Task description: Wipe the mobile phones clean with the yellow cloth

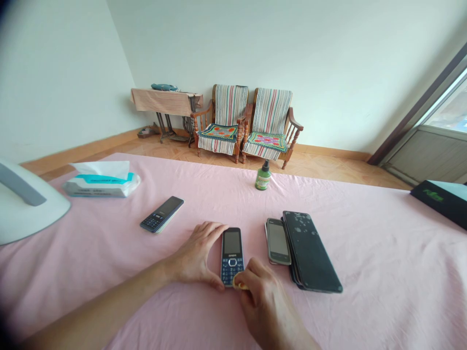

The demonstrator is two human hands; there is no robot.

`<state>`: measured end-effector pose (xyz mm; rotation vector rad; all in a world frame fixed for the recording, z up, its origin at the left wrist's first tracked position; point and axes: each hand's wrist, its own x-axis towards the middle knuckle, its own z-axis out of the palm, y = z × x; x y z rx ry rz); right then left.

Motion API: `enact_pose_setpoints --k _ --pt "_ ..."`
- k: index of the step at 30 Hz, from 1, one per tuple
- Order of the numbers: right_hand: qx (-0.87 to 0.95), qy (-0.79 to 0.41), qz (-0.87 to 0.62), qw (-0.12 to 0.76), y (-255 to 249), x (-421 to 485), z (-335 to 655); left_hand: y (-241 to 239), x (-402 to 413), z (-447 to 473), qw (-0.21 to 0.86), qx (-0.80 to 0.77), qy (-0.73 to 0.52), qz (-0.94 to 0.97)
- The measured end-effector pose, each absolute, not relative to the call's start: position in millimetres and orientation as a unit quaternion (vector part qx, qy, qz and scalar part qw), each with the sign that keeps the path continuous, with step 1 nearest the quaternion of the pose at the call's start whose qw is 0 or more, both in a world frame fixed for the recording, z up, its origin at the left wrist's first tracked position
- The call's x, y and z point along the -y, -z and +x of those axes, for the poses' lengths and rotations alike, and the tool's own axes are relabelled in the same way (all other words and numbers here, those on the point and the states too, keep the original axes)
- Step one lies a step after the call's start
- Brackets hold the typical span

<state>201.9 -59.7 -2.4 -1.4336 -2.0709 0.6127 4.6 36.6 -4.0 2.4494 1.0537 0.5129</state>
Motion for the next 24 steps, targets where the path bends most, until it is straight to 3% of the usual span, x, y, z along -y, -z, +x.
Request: enact_pose_setpoints --k 24 --pt "0.773 -0.251 -0.510 0.283 -1.5 58.5 189.8 1.8 -36.4 3.9 0.204 -0.372 -0.180 0.887"
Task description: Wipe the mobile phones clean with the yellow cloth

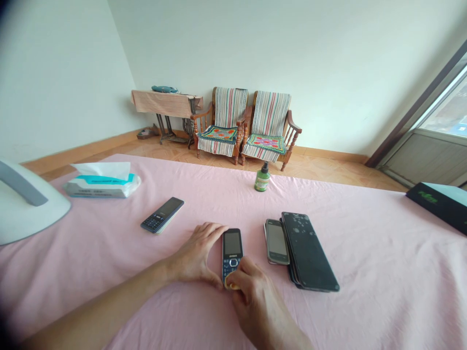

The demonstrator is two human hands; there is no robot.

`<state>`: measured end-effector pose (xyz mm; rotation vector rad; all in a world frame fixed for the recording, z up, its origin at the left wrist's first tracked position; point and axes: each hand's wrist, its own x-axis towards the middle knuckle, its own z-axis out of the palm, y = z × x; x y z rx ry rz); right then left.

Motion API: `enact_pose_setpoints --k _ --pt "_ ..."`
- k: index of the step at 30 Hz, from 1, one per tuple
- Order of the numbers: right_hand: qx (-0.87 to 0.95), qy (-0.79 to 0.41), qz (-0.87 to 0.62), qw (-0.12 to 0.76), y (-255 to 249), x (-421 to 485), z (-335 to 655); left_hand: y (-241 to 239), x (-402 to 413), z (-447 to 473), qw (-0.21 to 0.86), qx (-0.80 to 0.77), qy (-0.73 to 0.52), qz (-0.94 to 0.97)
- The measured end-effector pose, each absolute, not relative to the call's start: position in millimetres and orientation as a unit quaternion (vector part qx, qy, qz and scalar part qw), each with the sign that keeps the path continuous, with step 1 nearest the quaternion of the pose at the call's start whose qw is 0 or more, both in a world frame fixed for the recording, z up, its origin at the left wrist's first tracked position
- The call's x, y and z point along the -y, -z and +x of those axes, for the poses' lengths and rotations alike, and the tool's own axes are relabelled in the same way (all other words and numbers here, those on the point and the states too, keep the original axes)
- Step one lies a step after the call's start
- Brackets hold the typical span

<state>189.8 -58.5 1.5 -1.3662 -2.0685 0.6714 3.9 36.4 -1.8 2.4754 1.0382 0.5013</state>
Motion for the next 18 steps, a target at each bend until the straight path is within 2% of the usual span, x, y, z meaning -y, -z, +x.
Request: enact_pose_setpoints --k 12,18 --pt "0.745 -0.268 -0.533 0.299 -2.6 57.0 202.7 2.8 -35.9 2.8 0.195 -0.374 -0.173 0.890" --pt "0.771 -0.284 -0.486 0.299 2.1 62.1 203.3 2.6 -34.0 4.3 0.189 -0.370 -0.189 0.890"
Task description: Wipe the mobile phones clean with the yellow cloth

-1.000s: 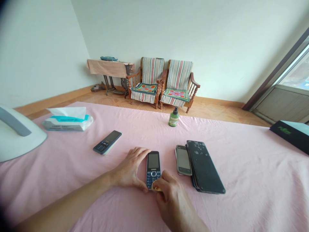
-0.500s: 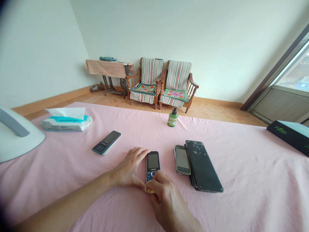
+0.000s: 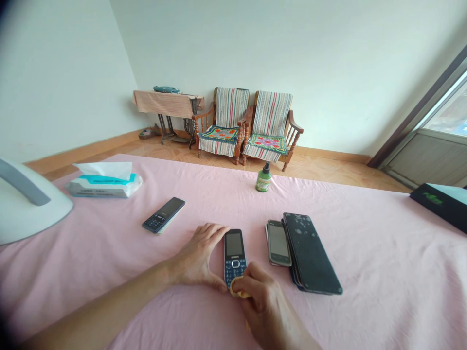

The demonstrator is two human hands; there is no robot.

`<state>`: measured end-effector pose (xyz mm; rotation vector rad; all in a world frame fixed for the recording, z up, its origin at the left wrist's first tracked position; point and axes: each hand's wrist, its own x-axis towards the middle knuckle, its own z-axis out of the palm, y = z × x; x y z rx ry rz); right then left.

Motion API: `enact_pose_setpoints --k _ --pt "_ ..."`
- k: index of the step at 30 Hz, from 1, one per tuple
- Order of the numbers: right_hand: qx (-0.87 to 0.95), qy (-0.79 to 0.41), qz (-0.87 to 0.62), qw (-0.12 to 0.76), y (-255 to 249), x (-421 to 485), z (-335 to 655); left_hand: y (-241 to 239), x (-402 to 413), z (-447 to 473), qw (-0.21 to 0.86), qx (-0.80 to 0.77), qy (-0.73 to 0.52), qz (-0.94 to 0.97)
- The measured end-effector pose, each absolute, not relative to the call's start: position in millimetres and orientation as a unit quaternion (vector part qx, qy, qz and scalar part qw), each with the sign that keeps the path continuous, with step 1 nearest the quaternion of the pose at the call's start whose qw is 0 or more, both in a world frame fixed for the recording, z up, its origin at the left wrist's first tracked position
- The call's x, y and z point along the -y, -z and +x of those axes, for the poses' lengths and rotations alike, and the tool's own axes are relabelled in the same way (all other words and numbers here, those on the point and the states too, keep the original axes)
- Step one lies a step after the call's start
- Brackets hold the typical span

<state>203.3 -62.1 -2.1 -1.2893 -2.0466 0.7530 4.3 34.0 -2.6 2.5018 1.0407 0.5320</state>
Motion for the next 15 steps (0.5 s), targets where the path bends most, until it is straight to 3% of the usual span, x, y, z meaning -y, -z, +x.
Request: enact_pose_setpoints --k 15 --pt "0.754 -0.214 -0.548 0.293 -0.2 56.9 223.3 4.7 -32.8 5.1 0.182 -0.378 -0.183 0.889"
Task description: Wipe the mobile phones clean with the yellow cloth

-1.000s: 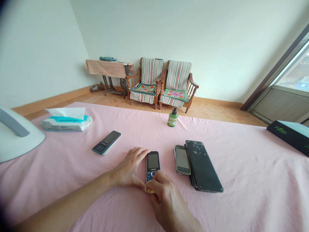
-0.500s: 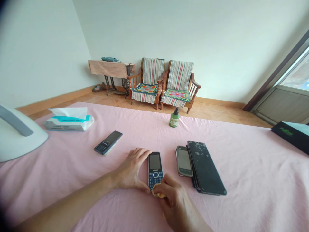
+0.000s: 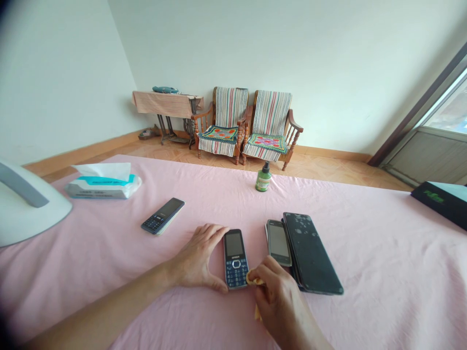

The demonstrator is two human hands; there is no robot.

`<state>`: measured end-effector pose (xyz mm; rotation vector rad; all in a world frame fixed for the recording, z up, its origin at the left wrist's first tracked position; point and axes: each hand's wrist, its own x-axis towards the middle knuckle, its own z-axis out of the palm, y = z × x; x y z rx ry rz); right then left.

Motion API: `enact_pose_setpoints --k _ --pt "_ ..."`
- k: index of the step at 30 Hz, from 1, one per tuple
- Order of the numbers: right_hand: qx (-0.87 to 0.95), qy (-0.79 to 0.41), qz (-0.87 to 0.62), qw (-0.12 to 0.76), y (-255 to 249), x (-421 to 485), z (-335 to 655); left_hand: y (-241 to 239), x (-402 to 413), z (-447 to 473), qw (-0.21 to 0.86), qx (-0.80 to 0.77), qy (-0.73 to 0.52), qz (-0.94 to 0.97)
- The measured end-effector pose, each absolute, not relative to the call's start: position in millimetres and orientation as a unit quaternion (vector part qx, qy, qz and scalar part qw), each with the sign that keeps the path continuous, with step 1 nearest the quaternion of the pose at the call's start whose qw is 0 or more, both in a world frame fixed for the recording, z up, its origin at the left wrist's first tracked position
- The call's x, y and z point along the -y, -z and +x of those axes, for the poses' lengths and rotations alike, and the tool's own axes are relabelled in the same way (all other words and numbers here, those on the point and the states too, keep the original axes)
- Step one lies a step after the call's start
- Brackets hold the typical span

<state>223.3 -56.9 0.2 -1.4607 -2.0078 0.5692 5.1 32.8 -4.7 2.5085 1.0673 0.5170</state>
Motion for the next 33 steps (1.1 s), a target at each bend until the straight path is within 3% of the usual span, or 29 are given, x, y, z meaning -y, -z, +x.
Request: enact_pose_setpoints --k 26,33 --pt "0.795 -0.210 -0.502 0.269 -7.6 55.5 202.1 0.5 -24.5 14.1 0.185 -0.400 -0.197 0.876" --pt "0.783 -0.225 -0.493 0.305 -6.7 51.9 204.5 1.3 -29.6 11.1 0.182 -0.398 -0.182 0.881"
